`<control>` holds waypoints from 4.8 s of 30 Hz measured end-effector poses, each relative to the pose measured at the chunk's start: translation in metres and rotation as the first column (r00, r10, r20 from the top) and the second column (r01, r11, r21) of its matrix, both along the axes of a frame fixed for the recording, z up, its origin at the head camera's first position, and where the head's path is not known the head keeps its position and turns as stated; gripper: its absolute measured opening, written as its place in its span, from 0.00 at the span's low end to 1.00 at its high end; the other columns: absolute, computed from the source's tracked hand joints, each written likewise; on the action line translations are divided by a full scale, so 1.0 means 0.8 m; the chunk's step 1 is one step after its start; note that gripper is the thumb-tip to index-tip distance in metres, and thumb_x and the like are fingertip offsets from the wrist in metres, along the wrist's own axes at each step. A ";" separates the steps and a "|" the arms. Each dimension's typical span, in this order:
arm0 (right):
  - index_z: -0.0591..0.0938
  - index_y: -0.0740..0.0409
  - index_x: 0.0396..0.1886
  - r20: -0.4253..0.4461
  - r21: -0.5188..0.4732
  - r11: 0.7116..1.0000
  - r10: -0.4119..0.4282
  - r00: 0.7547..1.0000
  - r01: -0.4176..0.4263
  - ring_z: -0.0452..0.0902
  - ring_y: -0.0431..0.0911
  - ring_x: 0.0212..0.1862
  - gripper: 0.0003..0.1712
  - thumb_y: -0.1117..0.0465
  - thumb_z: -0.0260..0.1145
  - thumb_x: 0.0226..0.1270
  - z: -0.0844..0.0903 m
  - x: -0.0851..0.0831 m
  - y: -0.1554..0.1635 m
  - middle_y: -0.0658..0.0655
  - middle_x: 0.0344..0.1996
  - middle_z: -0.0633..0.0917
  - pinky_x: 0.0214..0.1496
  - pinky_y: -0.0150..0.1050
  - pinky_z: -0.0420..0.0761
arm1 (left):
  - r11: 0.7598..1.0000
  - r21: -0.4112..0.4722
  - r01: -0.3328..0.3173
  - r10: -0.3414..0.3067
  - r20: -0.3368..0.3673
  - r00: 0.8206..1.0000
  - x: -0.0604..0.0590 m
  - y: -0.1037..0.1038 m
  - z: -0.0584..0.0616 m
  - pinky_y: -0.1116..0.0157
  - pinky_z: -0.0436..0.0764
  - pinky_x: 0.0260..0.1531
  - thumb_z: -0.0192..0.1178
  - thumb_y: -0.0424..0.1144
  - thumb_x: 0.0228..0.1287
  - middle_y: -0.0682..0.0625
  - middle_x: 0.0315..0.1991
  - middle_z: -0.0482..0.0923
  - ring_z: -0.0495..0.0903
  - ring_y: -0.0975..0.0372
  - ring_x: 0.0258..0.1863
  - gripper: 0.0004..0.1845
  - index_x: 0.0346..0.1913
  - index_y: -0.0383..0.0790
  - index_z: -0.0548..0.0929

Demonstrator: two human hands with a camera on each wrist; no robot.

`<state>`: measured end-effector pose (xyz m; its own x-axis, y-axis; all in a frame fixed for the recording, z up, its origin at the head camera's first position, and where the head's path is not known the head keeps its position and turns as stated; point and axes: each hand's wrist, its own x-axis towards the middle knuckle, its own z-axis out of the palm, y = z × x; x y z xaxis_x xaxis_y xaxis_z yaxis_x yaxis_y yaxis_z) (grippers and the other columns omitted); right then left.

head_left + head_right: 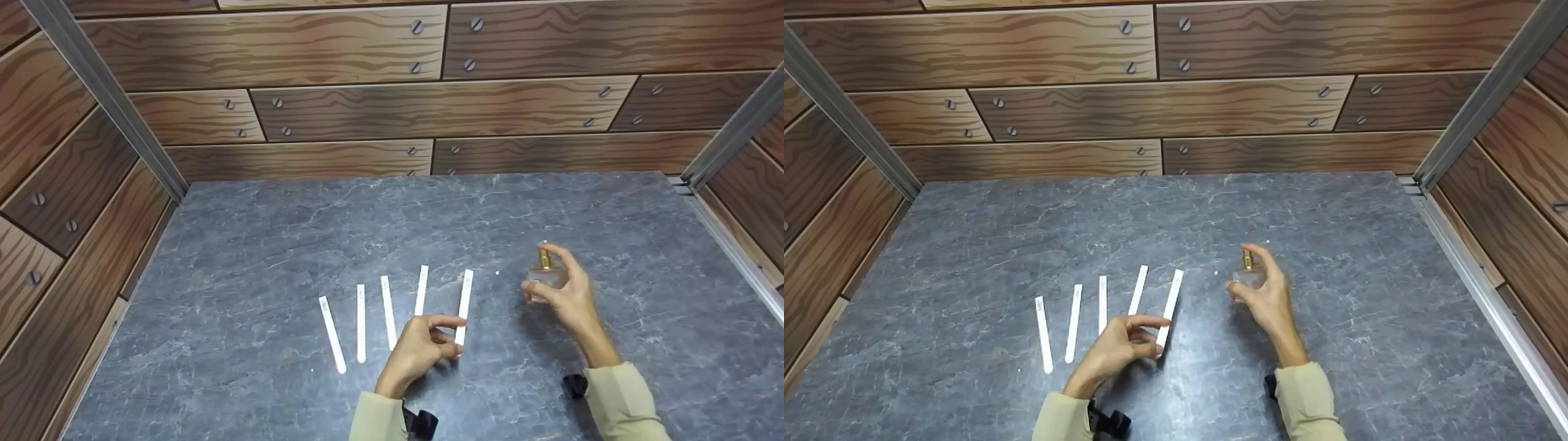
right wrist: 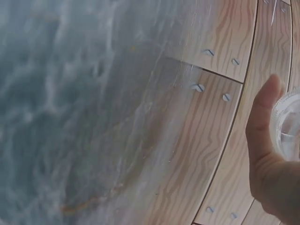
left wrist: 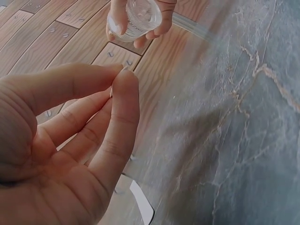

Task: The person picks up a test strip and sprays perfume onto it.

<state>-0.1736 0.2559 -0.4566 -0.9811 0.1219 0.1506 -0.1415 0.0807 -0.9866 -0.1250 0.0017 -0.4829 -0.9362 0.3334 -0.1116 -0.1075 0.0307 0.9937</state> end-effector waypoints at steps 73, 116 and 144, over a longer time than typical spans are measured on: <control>0.79 0.63 0.48 -0.508 0.716 0.612 0.127 0.852 0.336 0.79 0.55 0.23 0.31 0.76 0.77 0.39 -0.028 0.019 -0.047 0.63 0.34 0.79 0.18 0.48 0.79 | 0.999 -0.021 0.028 -0.030 -0.060 0.998 0.010 0.010 0.010 0.71 0.83 0.31 0.66 0.18 0.52 0.47 0.49 0.86 0.85 0.65 0.33 0.22 0.53 0.29 0.86; 0.79 0.64 0.45 -0.493 0.732 0.597 0.132 0.860 0.328 0.78 0.54 0.22 0.26 0.73 0.78 0.43 -0.024 0.022 -0.049 0.64 0.34 0.80 0.18 0.49 0.79 | 1.000 -0.002 0.022 -0.022 -0.056 0.998 0.009 0.010 0.006 0.70 0.84 0.32 0.66 0.19 0.53 0.48 0.48 0.86 0.86 0.61 0.34 0.21 0.53 0.28 0.86; 0.80 0.68 0.48 -0.500 0.579 0.736 -0.020 0.866 0.352 0.79 0.53 0.29 0.31 0.73 0.83 0.40 -0.008 0.030 -0.043 0.61 0.30 0.82 0.31 0.47 0.80 | 0.998 -0.060 0.007 -0.005 0.031 1.000 -0.004 0.011 0.002 0.64 0.85 0.31 0.70 0.17 0.49 0.51 0.40 0.84 0.84 0.62 0.32 0.28 0.57 0.34 0.85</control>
<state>-0.1497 0.2215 -0.4630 -0.7526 0.0078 0.6584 -0.4457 0.7300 -0.5181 -0.1284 0.0104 -0.4810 -0.9300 0.3309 -0.1602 -0.1374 0.0912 0.9863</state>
